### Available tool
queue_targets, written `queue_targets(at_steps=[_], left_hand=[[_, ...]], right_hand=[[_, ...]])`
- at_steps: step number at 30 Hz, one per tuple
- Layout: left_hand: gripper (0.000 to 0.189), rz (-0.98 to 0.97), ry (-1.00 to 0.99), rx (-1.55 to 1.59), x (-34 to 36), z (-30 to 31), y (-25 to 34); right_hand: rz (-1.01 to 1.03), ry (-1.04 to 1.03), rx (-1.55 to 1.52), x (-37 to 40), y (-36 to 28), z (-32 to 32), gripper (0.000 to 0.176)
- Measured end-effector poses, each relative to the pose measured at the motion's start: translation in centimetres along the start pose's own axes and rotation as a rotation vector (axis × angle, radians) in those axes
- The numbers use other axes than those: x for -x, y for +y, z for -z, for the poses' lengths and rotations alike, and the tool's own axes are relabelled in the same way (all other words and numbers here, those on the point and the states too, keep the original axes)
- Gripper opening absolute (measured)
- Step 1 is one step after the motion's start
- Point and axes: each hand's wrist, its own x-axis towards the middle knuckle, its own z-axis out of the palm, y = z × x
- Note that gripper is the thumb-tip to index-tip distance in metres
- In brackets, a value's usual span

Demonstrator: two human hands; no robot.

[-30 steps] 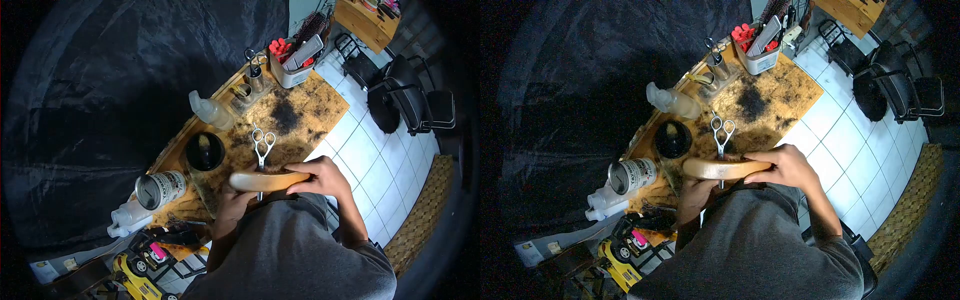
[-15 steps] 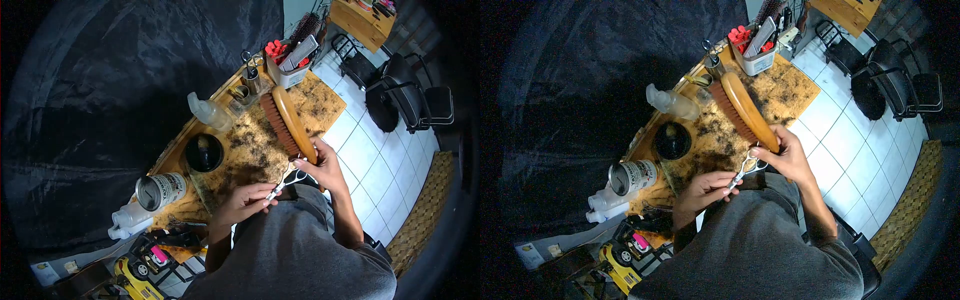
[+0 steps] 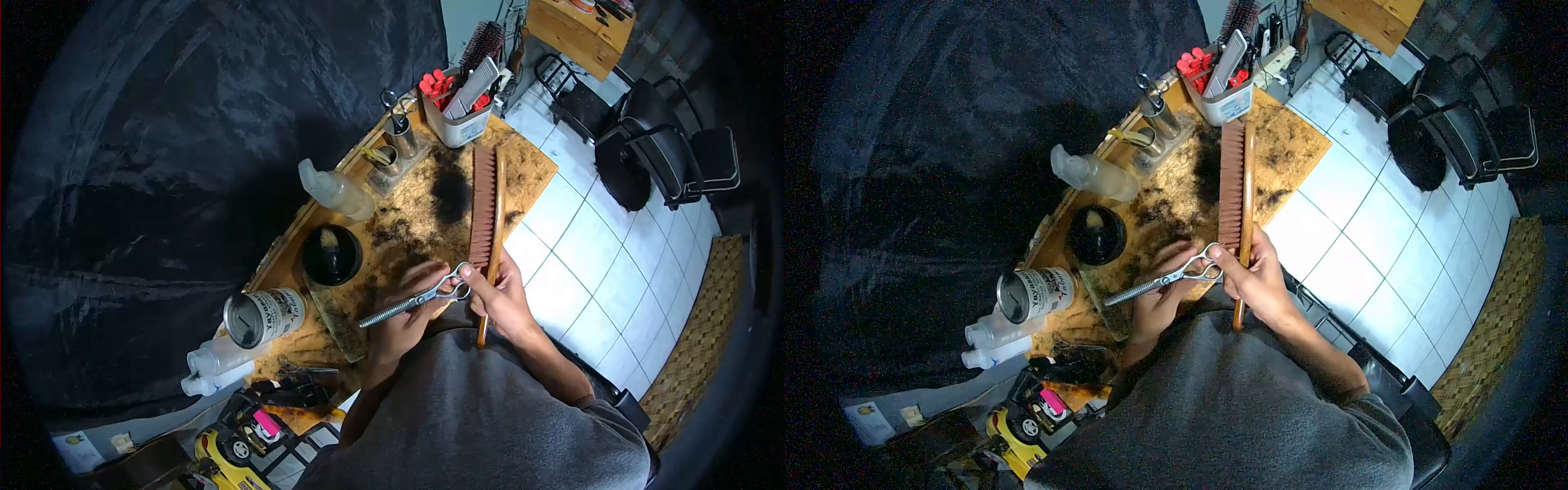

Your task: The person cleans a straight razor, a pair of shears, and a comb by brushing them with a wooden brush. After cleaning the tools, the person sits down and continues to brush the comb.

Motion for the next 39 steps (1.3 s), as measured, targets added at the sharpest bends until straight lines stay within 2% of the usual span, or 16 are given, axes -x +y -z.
queue_targets(at_steps=[6, 9, 11, 15, 16, 19, 20, 23, 25, 27, 29, 31, 33, 35, 37, 39], left_hand=[[0.033, 0.048, -0.089, 0.067, 0.4, 0.1, 0.7], [0.024, -0.096, -0.086, 0.156, -0.3, 0.4, -0.2], [0.018, 0.059, -0.100, 0.368, -0.7, 0.7, -0.3], [0.021, 0.277, -0.131, 0.345, -0.4, 0.5, 0.6], [0.020, 0.321, -0.131, 0.366, -0.3, 0.7, -0.1], [0.030, 0.148, -0.113, 0.192, 0.0, 0.2, -0.8], [0.042, -0.053, -0.155, -0.205, 0.2, 0.5, -1.8], [0.041, 0.254, -0.383, 0.000, 0.7, 2.2, -0.6], [0.032, 0.270, -0.311, 0.027, 0.7, 1.5, 1.2], [0.027, 0.281, -0.256, 0.021, 0.9, 1.7, 1.0], [0.026, 0.305, -0.142, 0.072, 0.6, 1.3, 1.2], [0.024, 0.331, -0.033, 0.128, 0.6, 0.7, 1.1], [0.022, 0.230, 0.148, 0.085, 0.8, 0.3, 0.5], [0.020, 0.060, 0.088, 0.156, 0.2, 1.0, -0.7], [0.022, 0.196, -0.125, -0.134, 0.5, 2.0, 0.8], [0.033, 0.232, -0.100, -0.052, 0.2, 1.3, 1.4]], right_hand=[[0.189, -0.021, 0.363, -0.1, 1.4, 1.8, 0.023], [0.286, 0.032, 0.421, -0.3, 2.1, 3.1, 0.027], [0.271, 0.083, 0.398, -0.1, 1.9, 3.5, 0.030], [0.344, -0.061, 0.550, 0.5, 1.2, 5.6, 0.034], [0.346, -0.264, 0.625, 0.8, 0.6, 5.9, 0.036], [0.337, -0.566, 0.808, 1.3, -1.4, 4.5, 0.042], [0.276, -0.536, 0.883, 1.1, -1.0, 4.9, 0.043], [0.385, -0.234, 1.096, 0.3, -0.8, 5.4, 0.049], [0.373, -0.142, 1.142, -0.7, -1.5, 5.6, 0.052], [0.370, 0.279, 1.055, -1.6, -2.3, 5.0, 0.054], [0.303, 0.262, 0.974, -1.3, -3.2, 4.4, 0.049], [0.433, -0.124, 0.887, -0.6, -2.6, 4.7, 0.044], [0.264, -0.433, 0.878, 0.2, -2.6, 3.6, 0.042], [0.231, -0.456, 1.063, 0.2, -1.5, 3.5, 0.044], [0.454, -0.233, 1.014, -1.0, -0.1, 4.2, 0.048], [0.559, -0.031, 1.100, -1.6, -0.7, 4.6, 0.051]])
